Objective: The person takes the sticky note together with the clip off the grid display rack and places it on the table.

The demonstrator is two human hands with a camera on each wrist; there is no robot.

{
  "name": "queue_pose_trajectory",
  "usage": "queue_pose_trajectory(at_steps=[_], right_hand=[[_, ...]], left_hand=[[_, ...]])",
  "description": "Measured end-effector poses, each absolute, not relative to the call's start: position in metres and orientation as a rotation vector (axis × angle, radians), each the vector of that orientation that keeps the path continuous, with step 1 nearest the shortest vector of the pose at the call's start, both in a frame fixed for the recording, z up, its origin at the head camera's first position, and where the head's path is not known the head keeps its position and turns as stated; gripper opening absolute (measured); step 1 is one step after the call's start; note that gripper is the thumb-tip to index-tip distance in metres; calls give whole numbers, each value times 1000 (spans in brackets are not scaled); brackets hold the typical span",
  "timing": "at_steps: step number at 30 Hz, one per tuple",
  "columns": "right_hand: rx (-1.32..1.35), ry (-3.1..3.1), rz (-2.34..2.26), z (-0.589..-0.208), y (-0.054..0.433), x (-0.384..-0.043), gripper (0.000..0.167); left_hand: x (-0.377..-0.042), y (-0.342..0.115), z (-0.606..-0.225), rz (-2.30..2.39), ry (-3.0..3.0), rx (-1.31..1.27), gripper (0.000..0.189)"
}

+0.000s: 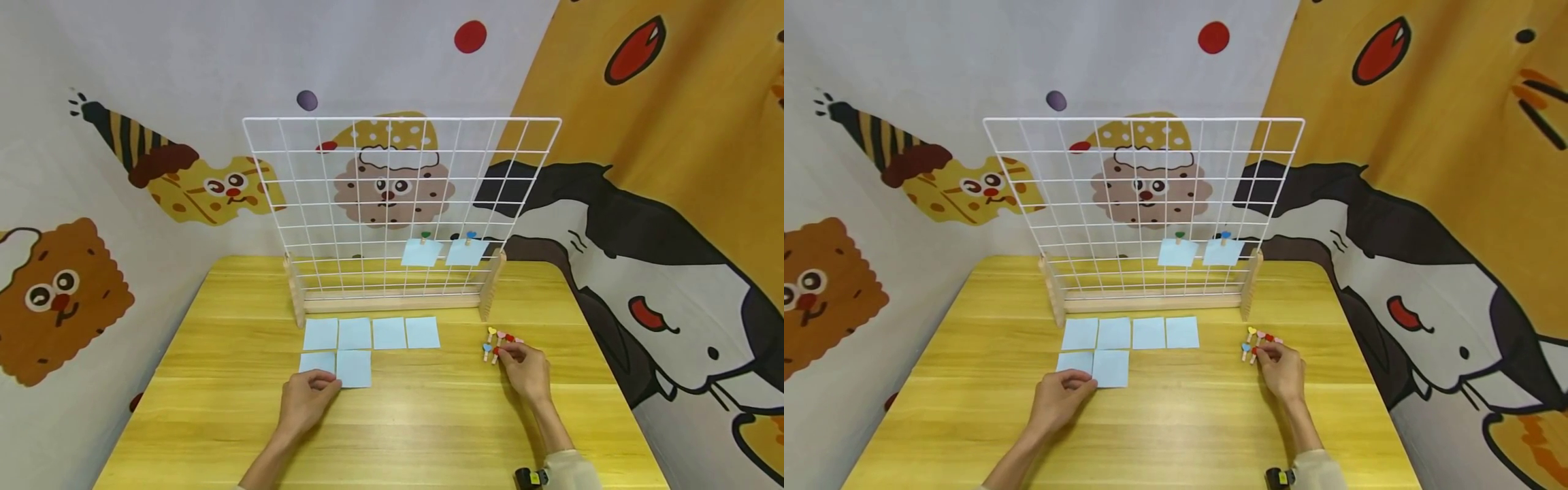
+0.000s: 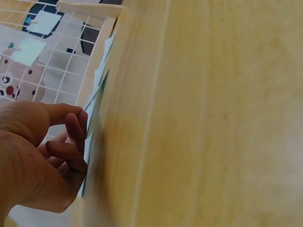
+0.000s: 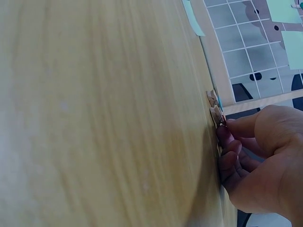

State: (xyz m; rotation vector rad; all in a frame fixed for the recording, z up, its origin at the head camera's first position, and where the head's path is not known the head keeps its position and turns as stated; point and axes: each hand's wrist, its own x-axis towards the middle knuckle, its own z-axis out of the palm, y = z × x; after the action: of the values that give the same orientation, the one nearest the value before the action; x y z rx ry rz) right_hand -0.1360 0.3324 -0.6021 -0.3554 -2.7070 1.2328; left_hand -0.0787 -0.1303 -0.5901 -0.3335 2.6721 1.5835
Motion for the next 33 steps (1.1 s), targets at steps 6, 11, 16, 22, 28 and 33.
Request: queue_pose_trajectory(at_steps=[6,11,16,22,28,33], right_hand=[[-366,-2702,1220,-603,332,-136,16],[-377,-2703,1194,-604,331,-136,18],[-377,-2703,1195,-604,331,-136,18],[-374,-2702,1179,-604,331,-135,18],[-369,-2694,1165,-605,330,-136,17],[-378,-2693,1171,-605,330,-136,18]], left_hand=[[-78,-130,-594,1574,2678,-329,7],[-78,-130,-595,1570,2675,-345,8],[-77,-130,-597,1571,2672,-339,8],[-77,-131,-598,1571,2669,-332,8],[-77,-132,-599,1565,2665,-331,9],[-78,-132,-600,1565,2674,-325,8]])
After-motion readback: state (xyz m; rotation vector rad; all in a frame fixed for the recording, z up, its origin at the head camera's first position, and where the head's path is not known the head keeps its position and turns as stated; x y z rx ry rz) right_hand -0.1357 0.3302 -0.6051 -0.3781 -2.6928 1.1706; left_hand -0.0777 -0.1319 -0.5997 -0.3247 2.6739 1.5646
